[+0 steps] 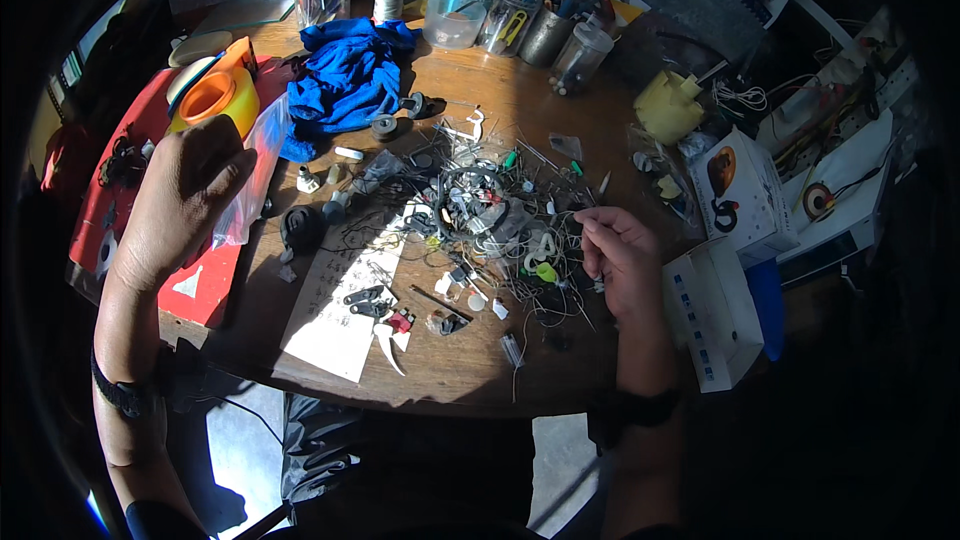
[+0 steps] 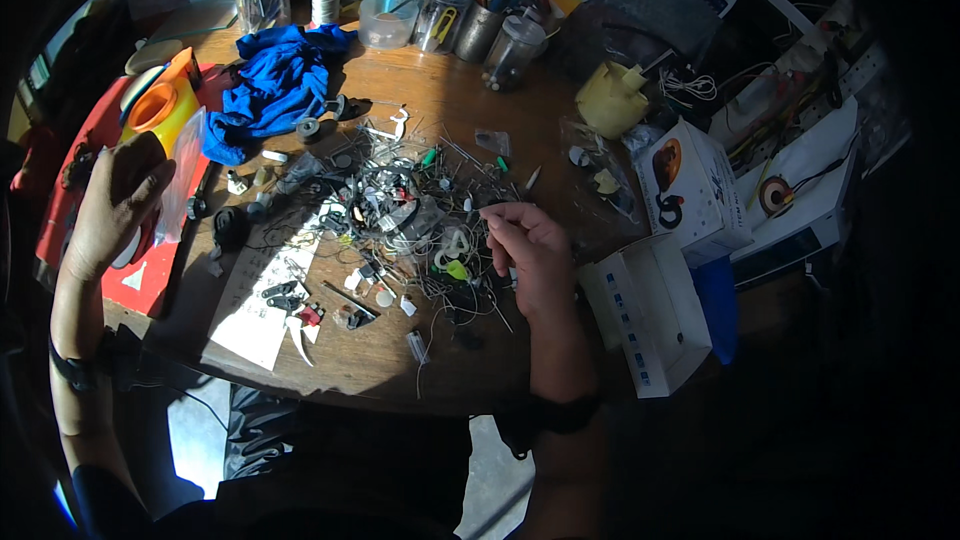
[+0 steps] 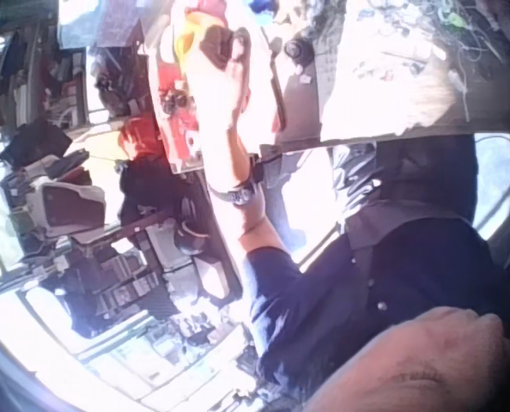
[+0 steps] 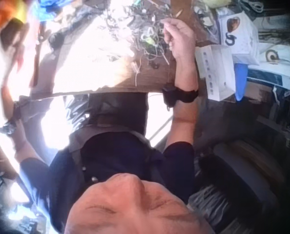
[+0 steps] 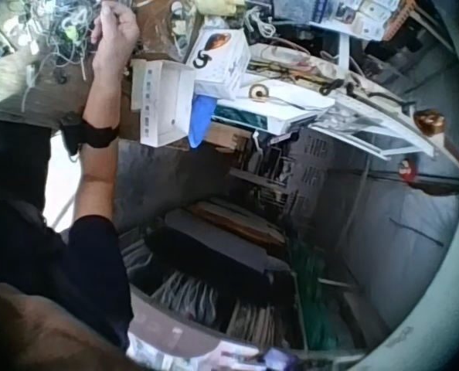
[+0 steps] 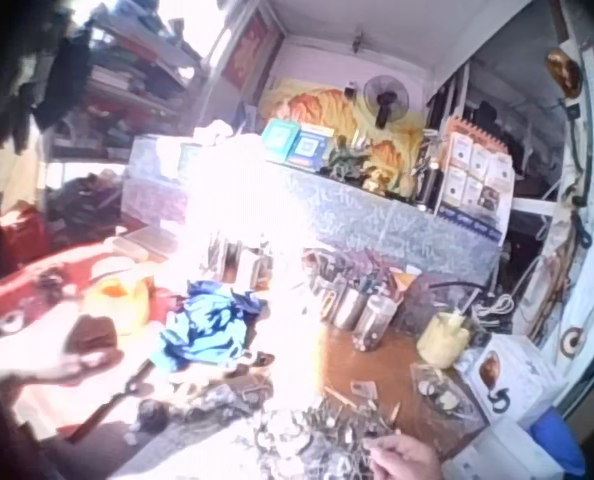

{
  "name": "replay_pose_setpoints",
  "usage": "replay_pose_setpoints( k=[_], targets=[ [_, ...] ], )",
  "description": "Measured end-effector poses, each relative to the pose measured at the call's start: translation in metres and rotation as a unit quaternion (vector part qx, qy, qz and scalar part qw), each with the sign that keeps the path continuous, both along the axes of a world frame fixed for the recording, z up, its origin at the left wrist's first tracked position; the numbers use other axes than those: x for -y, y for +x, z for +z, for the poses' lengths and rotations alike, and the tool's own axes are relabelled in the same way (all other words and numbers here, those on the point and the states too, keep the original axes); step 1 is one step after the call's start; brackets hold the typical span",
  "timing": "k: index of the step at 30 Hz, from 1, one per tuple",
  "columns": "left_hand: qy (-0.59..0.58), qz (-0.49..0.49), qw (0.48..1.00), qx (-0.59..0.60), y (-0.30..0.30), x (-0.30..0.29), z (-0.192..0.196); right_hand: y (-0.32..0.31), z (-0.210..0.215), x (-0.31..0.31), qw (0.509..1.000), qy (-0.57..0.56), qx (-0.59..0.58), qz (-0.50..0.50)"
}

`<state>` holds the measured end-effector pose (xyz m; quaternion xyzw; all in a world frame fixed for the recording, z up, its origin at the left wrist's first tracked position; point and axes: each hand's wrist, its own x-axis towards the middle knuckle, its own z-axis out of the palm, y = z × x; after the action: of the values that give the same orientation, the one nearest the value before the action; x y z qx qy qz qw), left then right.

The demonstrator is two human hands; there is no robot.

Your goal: The person sorts a mixed pile of small electronic components and wires on a cluttered workbench. They pick up individual items, separate them by type, and place selected pieces into a clear plastic bag and a small plastic container. The hands work continuously over the pile, occasionally moving items aside to reach others.

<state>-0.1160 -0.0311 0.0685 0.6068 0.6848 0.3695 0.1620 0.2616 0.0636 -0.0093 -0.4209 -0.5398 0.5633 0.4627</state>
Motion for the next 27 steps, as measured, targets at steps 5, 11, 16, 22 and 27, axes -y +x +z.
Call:
replay_pose_setpoints(
  k=[5,11,16,22,27],
  targets=[
    [-0.063,-0.149,0.969,0.185,0.068,0.009,-0.007,0.023,0.017,0.03,0.953,0.054,0.295,0.034],
    [-0.119,-0.37,0.917,0.089,0.122,-0.031,-0.037,0.041,0.019,0.06,0.85,0.075,0.518,0.053],
    [-0.249,-0.327,0.861,0.299,0.134,-0.041,-0.048,0.038,0.014,0.062,0.819,0.123,0.556,0.065],
    [-0.315,-0.313,0.804,0.396,0.125,-0.041,-0.054,0.033,0.019,0.052,0.719,0.121,0.669,0.144],
    [-0.336,-0.296,0.763,0.465,0.124,-0.044,-0.064,0.041,0.031,0.053,0.71,0.068,0.676,0.186]
  ],
)
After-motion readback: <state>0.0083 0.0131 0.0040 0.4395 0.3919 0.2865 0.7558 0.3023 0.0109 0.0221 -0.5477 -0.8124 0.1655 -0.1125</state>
